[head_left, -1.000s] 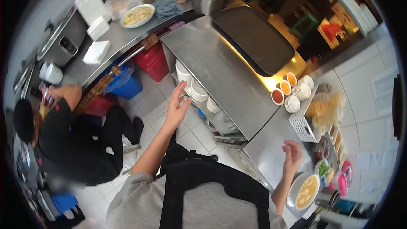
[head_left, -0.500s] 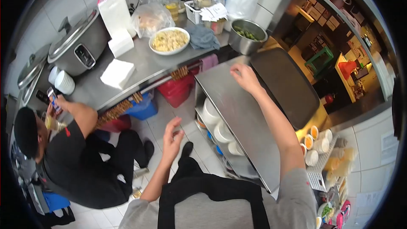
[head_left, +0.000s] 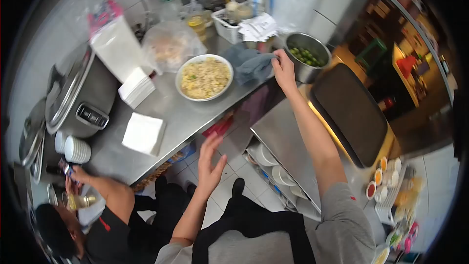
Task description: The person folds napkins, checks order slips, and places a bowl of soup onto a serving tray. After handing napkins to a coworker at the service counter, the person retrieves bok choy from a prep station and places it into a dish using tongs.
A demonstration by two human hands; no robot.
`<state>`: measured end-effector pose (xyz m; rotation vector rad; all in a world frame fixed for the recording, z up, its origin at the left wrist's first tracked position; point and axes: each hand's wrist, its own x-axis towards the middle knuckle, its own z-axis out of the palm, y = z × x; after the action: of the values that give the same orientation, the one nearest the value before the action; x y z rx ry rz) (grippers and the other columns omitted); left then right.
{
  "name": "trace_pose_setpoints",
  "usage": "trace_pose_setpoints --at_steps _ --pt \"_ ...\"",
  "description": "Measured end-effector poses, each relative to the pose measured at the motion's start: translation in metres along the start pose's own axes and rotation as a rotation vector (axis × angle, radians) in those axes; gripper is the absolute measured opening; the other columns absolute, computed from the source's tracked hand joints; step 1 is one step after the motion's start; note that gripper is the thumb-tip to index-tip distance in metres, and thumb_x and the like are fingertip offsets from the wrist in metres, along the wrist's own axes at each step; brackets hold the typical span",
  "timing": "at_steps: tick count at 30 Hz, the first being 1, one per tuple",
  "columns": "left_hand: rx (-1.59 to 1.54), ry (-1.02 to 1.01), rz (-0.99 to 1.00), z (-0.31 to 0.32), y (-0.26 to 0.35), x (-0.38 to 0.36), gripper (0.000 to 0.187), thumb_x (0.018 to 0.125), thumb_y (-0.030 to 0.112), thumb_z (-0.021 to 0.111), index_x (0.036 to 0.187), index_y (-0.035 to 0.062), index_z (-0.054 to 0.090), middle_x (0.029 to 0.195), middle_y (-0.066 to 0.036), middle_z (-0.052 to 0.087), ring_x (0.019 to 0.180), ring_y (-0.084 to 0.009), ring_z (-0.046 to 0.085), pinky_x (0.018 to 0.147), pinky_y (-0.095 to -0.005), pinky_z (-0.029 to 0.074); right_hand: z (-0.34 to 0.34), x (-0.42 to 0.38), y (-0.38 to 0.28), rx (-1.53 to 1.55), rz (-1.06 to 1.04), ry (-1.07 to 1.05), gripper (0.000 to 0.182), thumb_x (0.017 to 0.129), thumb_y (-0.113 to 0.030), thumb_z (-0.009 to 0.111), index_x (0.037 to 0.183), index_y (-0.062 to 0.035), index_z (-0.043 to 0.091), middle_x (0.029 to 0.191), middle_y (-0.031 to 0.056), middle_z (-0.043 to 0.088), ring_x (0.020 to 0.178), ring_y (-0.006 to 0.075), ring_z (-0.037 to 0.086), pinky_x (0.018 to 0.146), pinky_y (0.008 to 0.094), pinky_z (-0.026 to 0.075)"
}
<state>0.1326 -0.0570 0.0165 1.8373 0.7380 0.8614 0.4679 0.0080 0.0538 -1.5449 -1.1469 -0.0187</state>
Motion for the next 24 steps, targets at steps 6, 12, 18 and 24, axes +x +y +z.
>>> trace_pose_setpoints --at_steps 6,12,18,24 --pt "0.112 -0.024 0.472 0.06 0.093 0.06 0.109 0.058 0.031 0.079 0.141 0.002 0.014 0.145 -0.021 0.017 0.134 -0.0347 0.019 0.108 -0.0434 0.017 -0.126 -0.089 -0.128 0.331 0.034 -0.141 0.008 0.085 -0.004 0.046 0.091 -0.0028 0.05 0.076 -0.0041 0.046 0.07 0.0047 0.044 0.063 0.0205 0.037" --pt "-0.31 -0.979 0.008 0.153 0.099 -0.038 0.081 0.063 0.03 0.074 0.129 -0.0034 0.039 0.134 -0.02 0.04 0.122 -0.0278 0.042 0.101 -0.0407 0.032 -0.281 -0.259 -0.188 0.561 0.21 0.263 0.01 0.087 -0.006 0.051 0.097 -0.005 0.051 0.083 -0.003 0.052 0.076 0.0054 0.048 0.068 0.0216 0.04" --pt "-1.002 -1.119 -0.492 0.309 0.15 -0.207 0.054 0.085 0.026 0.052 0.126 -0.007 0.039 0.125 -0.017 0.05 0.112 -0.0264 0.052 0.096 -0.0386 0.04 -0.393 -0.514 -0.16 0.295 0.737 0.431 0.018 0.086 -0.004 0.052 0.104 -0.0025 0.051 0.088 0.0028 0.059 0.08 0.011 0.056 0.071 0.0248 0.047" --pt "-0.766 -1.266 -0.384 0.486 0.233 -0.315 0.047 0.077 0.002 0.062 0.12 0.0032 0.044 0.108 -0.009 0.057 0.1 -0.02 0.055 0.088 -0.0338 0.044 -0.505 -0.755 -0.209 0.011 1.015 1.159 0.024 0.088 -0.021 0.052 0.106 -0.0053 0.051 0.095 0.0069 0.059 0.082 0.0152 0.057 0.073 0.029 0.048"
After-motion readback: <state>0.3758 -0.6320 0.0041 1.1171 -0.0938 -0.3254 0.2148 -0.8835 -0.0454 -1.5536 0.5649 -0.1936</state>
